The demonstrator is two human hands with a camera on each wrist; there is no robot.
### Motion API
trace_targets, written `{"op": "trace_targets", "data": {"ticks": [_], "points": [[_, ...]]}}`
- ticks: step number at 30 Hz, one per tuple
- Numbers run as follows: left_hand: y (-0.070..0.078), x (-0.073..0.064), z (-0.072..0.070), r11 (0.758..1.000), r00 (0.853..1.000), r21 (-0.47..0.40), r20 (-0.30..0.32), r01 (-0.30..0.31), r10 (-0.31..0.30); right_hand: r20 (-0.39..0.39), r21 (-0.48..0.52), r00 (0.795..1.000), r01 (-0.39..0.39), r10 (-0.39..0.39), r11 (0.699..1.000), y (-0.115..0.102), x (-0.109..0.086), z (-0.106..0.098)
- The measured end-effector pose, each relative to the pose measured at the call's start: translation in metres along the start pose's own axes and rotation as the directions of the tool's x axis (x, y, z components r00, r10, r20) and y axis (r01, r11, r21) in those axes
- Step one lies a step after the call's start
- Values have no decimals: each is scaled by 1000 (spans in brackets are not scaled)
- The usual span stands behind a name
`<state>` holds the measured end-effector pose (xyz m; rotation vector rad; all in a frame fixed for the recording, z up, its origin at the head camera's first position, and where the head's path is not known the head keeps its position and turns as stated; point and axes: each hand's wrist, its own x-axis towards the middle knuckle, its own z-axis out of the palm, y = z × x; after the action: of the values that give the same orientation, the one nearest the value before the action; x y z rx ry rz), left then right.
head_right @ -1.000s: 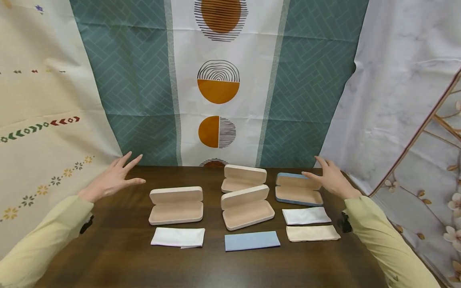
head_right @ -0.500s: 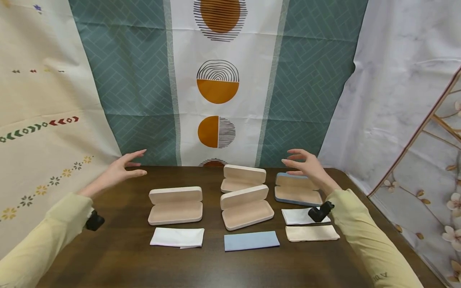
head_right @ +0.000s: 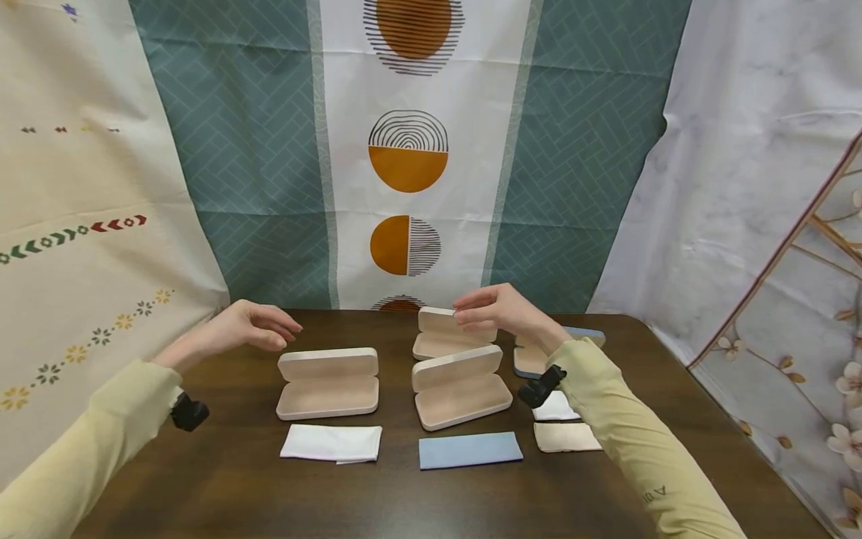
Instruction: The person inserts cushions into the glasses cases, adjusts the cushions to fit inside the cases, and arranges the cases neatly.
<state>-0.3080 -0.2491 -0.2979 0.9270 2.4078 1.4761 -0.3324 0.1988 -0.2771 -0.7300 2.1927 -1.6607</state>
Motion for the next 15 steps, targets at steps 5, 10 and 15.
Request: {"op": "trace_targets", "data": {"ticks": [5,10,15], "points": [[-5,1,12,999,988,52,153,9,-17,143,-33,990,-9,14,999,2,13,32],[-14,-1,30,996,966,86,256,23,-44,271,-153,962,24,18,988,13,22,67],[-26,-8,47,988,956,141,274,65,-102,338,-221,941,66,12,973,28,28,94]]}}
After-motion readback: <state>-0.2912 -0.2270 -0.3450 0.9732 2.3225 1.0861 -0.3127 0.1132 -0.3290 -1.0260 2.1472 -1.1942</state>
